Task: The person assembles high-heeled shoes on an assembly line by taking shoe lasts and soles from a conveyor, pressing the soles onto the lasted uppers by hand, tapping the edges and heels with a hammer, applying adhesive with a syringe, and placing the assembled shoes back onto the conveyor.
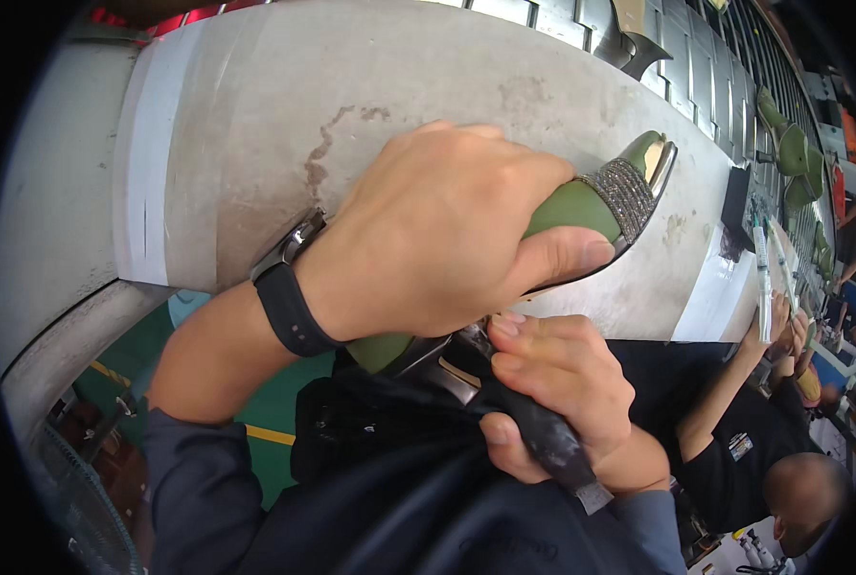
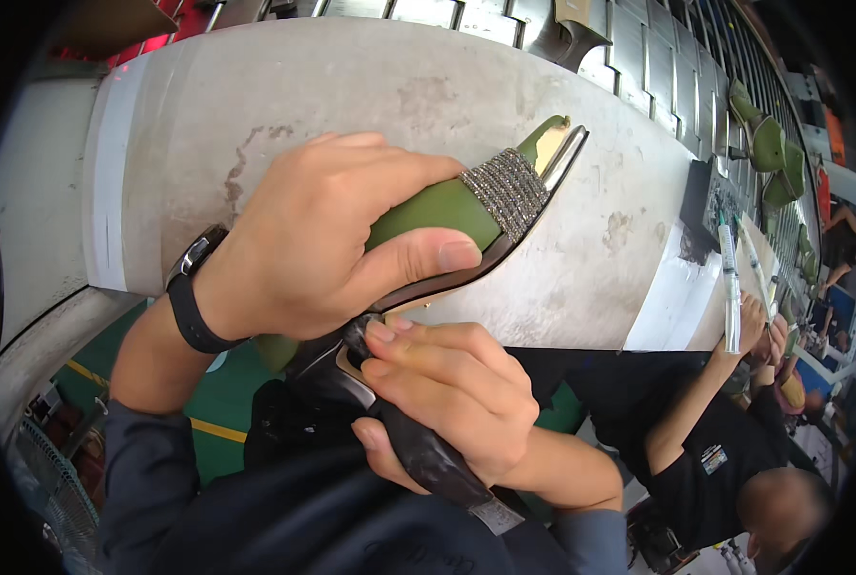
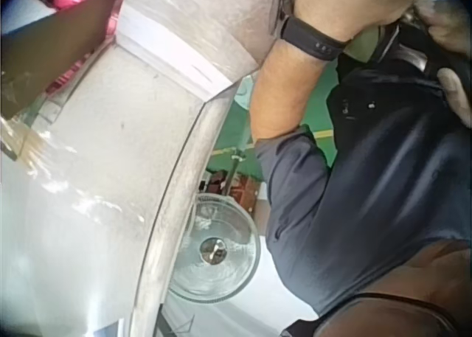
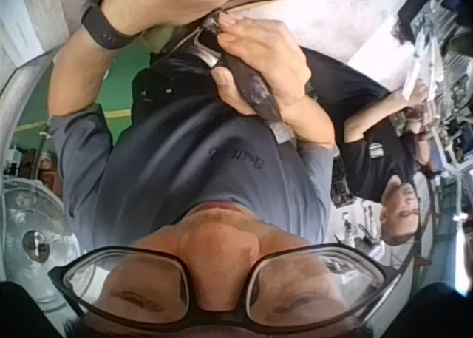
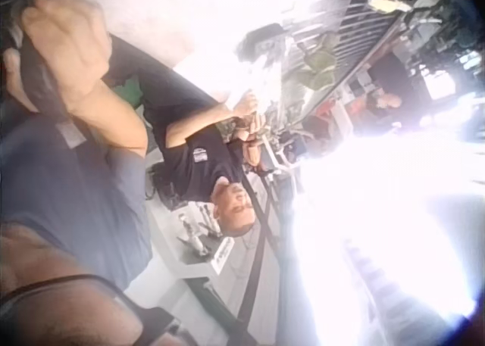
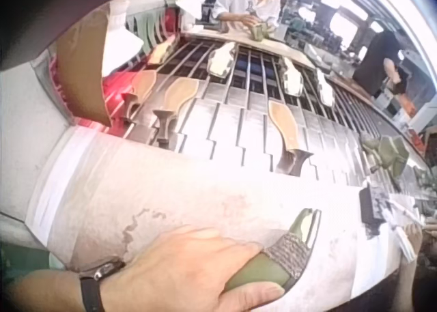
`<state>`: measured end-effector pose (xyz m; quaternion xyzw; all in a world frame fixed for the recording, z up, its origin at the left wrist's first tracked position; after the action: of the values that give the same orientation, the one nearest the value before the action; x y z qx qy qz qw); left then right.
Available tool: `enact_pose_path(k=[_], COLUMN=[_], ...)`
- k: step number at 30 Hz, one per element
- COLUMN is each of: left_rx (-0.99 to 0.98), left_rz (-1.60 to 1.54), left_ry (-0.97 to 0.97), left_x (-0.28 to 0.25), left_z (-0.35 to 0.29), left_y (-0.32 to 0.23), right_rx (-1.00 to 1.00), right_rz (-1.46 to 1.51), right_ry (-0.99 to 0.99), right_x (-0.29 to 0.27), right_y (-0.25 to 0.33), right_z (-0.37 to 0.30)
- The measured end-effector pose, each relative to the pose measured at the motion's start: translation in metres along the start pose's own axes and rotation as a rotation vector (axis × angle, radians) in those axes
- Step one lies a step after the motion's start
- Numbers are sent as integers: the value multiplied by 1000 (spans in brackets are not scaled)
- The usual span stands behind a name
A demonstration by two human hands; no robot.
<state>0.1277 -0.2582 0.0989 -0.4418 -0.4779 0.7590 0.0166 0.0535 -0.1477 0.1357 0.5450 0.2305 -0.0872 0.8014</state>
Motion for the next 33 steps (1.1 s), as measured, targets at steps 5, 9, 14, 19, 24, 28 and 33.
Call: enact_pose_path(k=[5,9,14,19,24,28,33], left_rx=[17,-91,-78,-188,-220,-197,-154], left_rz=[3,-151,-199,193,137,173,158], left_ry=[-23,62,167,139,146,125,123], left_x=[-5,-7,-4,19,19,14,2], left_z=[2,5,7,24,30,29,30], left_y=[-5,-6,-14,-25,-29,-27,-26], right_rx=[-119,-176,79,291,239,272,570], right_rz=[-33,1,211,235,204,239,530], right_ry=[-12,-139,-319,-336,-361,-412,-482], right_x=[1,-11,-67,-103,-121,-138,-127], right_y=[5,6,-19,-43,-55,-86,-163], right_z=[5,0,-17,-1,25,49,29])
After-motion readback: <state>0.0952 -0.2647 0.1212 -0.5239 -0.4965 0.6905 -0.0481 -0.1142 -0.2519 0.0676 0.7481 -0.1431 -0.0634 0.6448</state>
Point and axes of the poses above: each hand's wrist, its own z-axis towards the middle knuckle, its own x-axis out of the palm, y = z × x, the point moved 10 cm from there along z, towards the middle knuckle
